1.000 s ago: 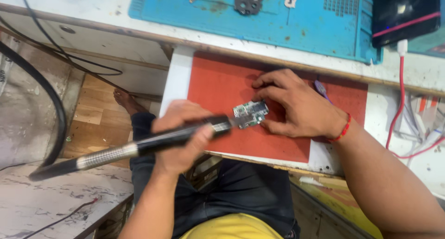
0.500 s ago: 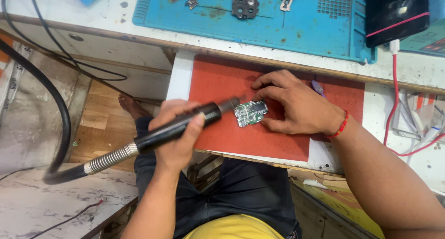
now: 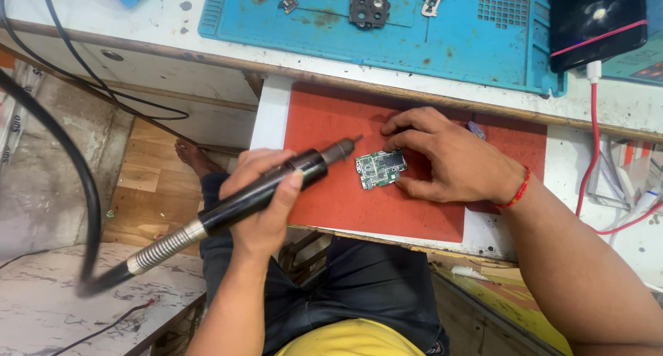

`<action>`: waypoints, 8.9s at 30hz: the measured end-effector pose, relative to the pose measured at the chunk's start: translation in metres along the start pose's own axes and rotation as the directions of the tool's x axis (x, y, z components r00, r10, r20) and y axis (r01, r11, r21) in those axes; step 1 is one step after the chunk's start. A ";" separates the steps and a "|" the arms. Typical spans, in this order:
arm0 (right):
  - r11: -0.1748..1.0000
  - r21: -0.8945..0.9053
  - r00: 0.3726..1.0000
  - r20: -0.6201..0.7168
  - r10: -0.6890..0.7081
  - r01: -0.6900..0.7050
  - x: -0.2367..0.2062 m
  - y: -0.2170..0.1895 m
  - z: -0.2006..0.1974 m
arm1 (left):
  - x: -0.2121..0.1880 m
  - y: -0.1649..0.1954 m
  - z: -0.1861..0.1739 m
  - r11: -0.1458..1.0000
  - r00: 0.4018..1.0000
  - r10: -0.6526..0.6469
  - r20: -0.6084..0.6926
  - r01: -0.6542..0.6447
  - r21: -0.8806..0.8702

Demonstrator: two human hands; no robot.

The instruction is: The person uses a hot air gun to heat a small circuit board placed on a red mat, then switches to a toothbrush to scrub the board's surface. The person holds the board steady with one hand while operating the tools with the other.

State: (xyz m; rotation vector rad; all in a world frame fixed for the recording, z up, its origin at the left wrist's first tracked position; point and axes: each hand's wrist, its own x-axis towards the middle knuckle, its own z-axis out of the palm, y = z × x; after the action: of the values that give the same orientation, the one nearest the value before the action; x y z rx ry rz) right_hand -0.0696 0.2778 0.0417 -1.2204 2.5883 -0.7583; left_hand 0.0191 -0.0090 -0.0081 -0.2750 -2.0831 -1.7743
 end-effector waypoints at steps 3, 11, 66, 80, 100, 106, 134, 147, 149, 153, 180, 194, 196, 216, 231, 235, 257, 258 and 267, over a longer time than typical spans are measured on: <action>0.997 -0.009 0.997 -0.018 -0.078 0.078 0.001 -0.001 0.001 | 0.000 -0.001 -0.001 0.999 0.994 0.033 0.100 -0.029 -0.045; 0.997 -0.003 0.997 -0.020 -0.078 0.078 0.001 -0.001 0.001 | -0.004 -0.005 0.000 0.998 0.997 0.026 0.077 -0.021 -0.062; 0.989 -0.051 0.989 -0.045 -0.139 0.137 0.002 -0.002 0.003 | -0.002 -0.002 0.003 1.000 1.000 0.011 0.008 -0.011 0.014; 0.994 0.005 0.993 -0.043 -0.107 0.107 0.001 0.008 0.003 | 0.004 0.002 0.001 0.999 0.999 0.005 0.033 -0.006 0.047; 0.997 0.030 0.994 -0.082 -0.069 0.072 0.001 -0.001 0.005 | 0.002 0.002 0.004 0.994 0.992 0.099 0.072 -0.102 0.032; 0.995 -0.006 0.992 -0.073 -0.099 0.099 0.002 -0.002 0.004 | 0.000 -0.001 0.005 0.992 0.984 0.118 0.131 -0.121 0.016; 0.995 -0.032 0.994 -0.048 -0.101 0.099 0.003 -0.005 -0.002 | -0.002 0.001 0.004 0.996 0.998 0.047 -0.040 -0.044 0.078; 0.997 -0.013 0.995 -0.062 -0.072 0.071 0.003 -0.007 0.002 | -0.001 -0.001 0.003 0.998 0.998 0.058 0.028 -0.059 0.025; 0.997 -0.019 0.996 -0.053 -0.076 0.075 0.003 -0.006 0.001 | -0.002 -0.001 0.003 0.996 0.994 0.083 0.065 -0.083 0.007; 0.998 -0.012 0.997 -0.056 -0.061 0.060 0.004 -0.005 0.002 | -0.001 0.000 0.006 0.993 0.998 0.055 -0.036 -0.051 0.108; 0.996 -0.009 0.993 -0.067 -0.095 0.094 0.003 -0.004 0.002 | 0.002 0.002 0.005 0.990 0.998 0.064 0.001 -0.064 0.128; 0.996 -0.020 0.994 -0.063 -0.086 0.085 0.004 -0.007 0.002 | -0.002 -0.003 0.003 0.997 0.998 0.057 0.018 -0.058 0.057; 0.996 -0.018 0.994 -0.055 -0.091 0.090 0.004 -0.006 0.002 | -0.001 -0.003 0.004 0.993 0.992 -0.059 -0.108 0.069 0.092; 0.999 0.036 0.999 -0.029 -0.040 0.041 0.001 0.000 -0.003 | -0.003 -0.004 0.006 0.998 0.999 0.023 -0.042 -0.020 0.058; 0.995 -0.002 0.994 -0.046 -0.098 0.098 -0.001 0.007 0.002 | 0.000 -0.001 0.004 0.996 0.998 0.036 0.048 -0.039 0.075; 0.999 0.019 0.998 -0.049 -0.050 0.051 0.000 0.006 0.002 | 0.000 -0.001 0.004 0.991 0.998 -0.048 -0.042 0.053 0.119; 0.997 0.005 0.995 -0.067 -0.074 0.075 0.002 -0.002 0.003 | -0.001 -0.002 0.006 0.994 0.997 -0.059 -0.057 0.064 0.090; 0.998 0.008 0.996 -0.066 -0.065 0.066 0.002 -0.002 0.003 | -0.001 -0.002 0.006 0.999 1.000 -0.016 0.005 0.016 0.039; 0.997 -0.005 0.994 -0.070 -0.079 0.079 0.002 -0.002 0.002 | 0.001 0.002 0.005 0.997 0.991 0.074 0.108 -0.076 0.018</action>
State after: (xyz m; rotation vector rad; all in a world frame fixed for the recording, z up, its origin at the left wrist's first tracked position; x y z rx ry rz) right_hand -0.0683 0.2741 0.0410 -1.3275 2.6101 -0.8285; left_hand 0.0177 -0.0042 -0.0064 -0.4459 -2.1353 -1.7264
